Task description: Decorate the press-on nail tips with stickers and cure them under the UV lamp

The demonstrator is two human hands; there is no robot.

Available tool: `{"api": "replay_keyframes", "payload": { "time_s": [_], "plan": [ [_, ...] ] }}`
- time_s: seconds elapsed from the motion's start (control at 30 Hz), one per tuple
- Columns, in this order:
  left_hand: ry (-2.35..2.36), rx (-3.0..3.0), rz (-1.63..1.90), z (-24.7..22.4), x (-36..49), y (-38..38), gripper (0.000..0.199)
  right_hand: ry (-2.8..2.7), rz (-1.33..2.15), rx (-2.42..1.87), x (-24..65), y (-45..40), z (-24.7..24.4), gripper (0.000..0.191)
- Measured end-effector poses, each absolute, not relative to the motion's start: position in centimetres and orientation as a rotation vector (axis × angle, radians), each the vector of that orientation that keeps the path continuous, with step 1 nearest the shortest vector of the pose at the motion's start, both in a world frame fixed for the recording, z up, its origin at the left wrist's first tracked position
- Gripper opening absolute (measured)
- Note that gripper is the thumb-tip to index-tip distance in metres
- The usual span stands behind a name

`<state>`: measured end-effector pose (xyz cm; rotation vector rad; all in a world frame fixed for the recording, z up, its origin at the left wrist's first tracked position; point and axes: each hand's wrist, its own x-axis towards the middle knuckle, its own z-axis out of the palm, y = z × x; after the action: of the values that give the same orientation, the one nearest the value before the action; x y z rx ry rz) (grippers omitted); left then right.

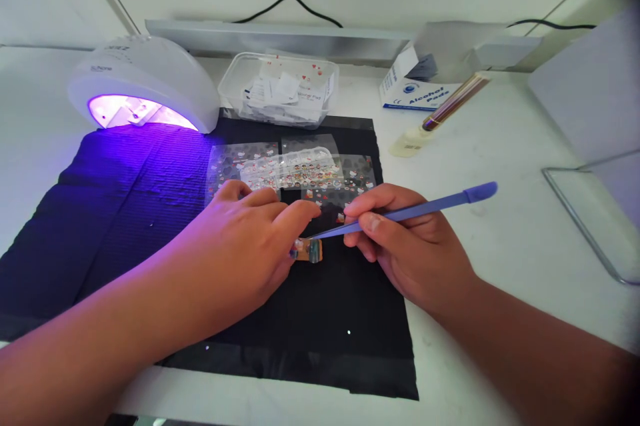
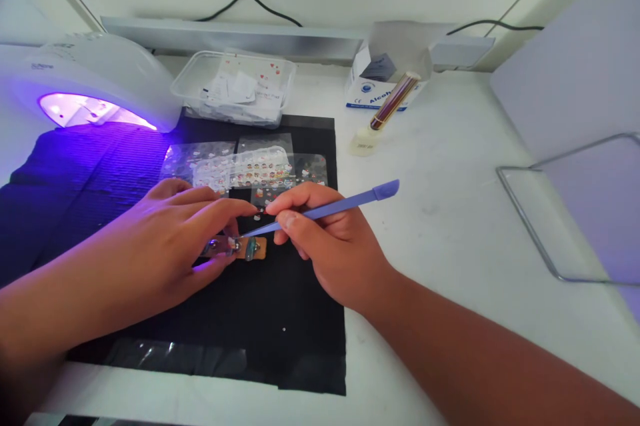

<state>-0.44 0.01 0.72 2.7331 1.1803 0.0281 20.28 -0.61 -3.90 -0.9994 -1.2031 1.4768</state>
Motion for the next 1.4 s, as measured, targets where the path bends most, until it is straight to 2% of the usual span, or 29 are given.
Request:
{"api": "replay_keyframes", "payload": {
  "time_s": [0.43,0.93,1.23,1.4],
  "plan": [
    [1.192,2.732,-0.079,0.9,-0.8,0.1,0.025,-1.200,1.484,-1.008,20.3,-0.7,-3.8,0.013],
    [1.240,2.755,0.079,2.1,-1.9,0.0,0.024,-1.219,1.477,-1.050,20.1,-0.5,-3.5,0.002],
    [1.244,2.690,-0.128,2.2,-2.0,0.4,0.011,-1.197,1.463,-1.019,20.2,-0.4,-3.8,0.004],
    [1.227,2.693,-0.223,2.1,-2.1,0.6,0.010,-1.206,1.460,-1.035,20.2,-0.4,-3.8,0.005]
  ]
}}
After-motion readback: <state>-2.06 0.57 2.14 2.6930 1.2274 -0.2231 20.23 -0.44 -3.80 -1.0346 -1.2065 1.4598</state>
